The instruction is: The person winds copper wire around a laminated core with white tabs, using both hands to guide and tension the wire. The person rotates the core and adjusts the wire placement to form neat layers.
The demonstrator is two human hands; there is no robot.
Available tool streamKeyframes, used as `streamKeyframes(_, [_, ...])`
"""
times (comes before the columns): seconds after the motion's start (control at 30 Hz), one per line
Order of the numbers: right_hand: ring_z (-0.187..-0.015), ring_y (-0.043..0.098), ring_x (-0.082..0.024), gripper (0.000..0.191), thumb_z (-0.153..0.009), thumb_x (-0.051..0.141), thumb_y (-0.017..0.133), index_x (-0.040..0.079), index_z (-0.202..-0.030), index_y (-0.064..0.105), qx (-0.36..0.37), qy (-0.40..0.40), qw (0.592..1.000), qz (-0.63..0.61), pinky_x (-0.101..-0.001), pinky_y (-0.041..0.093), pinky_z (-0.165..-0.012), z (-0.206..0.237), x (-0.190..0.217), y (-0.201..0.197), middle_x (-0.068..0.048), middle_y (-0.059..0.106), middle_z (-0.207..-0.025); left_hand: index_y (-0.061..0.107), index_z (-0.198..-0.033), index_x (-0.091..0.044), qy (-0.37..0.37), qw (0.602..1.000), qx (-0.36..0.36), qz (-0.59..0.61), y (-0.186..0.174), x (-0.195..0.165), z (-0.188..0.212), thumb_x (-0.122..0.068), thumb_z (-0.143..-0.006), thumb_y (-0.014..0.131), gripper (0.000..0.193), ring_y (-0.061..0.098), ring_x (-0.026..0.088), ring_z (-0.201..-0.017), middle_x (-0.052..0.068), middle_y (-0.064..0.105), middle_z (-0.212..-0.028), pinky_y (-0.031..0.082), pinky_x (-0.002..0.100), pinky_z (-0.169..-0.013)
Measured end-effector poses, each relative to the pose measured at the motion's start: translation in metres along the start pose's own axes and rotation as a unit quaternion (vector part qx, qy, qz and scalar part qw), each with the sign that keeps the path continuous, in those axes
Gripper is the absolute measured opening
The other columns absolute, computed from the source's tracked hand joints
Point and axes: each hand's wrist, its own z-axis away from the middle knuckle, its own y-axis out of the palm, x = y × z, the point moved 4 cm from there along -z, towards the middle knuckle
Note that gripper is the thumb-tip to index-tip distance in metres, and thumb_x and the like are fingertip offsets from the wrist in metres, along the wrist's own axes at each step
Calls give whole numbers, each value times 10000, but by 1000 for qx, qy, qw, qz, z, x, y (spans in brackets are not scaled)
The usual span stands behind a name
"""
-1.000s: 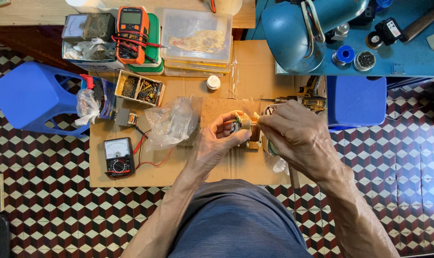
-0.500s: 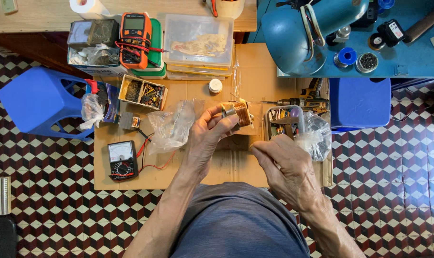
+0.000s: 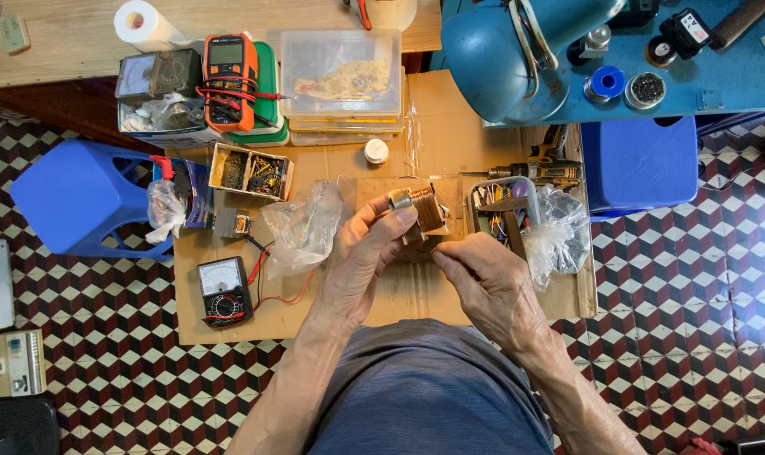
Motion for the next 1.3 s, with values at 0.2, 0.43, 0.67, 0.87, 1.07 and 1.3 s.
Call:
streamKeyframes(0.2, [-744,648,-168,115,-938,87,687,10,-1011,729,23,41,998,-36,-313,533,-678,-4,-10,3,-65,668,-822,597,-1310,9,-12,1000,24,6,4,0,2,-284,-875,766,551,683,124,-1014,82,721,-1141,556,287,-931])
streamKeyframes(0.43, [-772,643,-196,133,-943,75,645,10,-1001,746,89,39,995,-19,-325,516,-702,-42,-34,3,-79,652,-839,596,-1328,34,-14,999,48,-20,6,-3,12,-310,-852,783,616,667,116,-997,69,707,-1156,554,308,-918])
streamKeyframes(0.67, [-718,651,-162,167,-943,175,697,62,-1028,786,139,-20,990,13,-313,522,-622,-89,-20,-14,-47,699,-822,586,-1378,0,-31,992,23,-119,1,1,26,-270,-769,808,702,645,111,-1023,64,698,-1132,524,267,-917])
streamKeyframes(0.87, [-712,633,-165,140,-954,139,690,31,-977,776,110,-119,983,91,-319,527,-638,-89,16,-22,-56,683,-781,594,-1371,-3,-20,990,8,-142,-11,-4,28,-258,-756,816,702,660,124,-1040,69,694,-1114,542,279,-959])
streamKeyframes(1.07, [-738,627,-187,111,-922,112,715,16,-966,748,93,-195,967,134,-347,520,-640,-74,45,-31,-68,658,-790,552,-1393,-8,-8,988,18,-150,-13,1,23,-265,-739,856,765,653,137,-1087,79,670,-1159,540,296,-999])
streamKeyframes(1.3, [-747,619,-206,110,-883,85,740,9,-962,731,87,-220,961,144,-357,522,-651,-61,60,-36,-71,643,-801,551,-1392,-7,20,989,15,-148,-17,1,15,-266,-756,840,745,663,124,-1101,87,683,-1199,534,284,-1011])
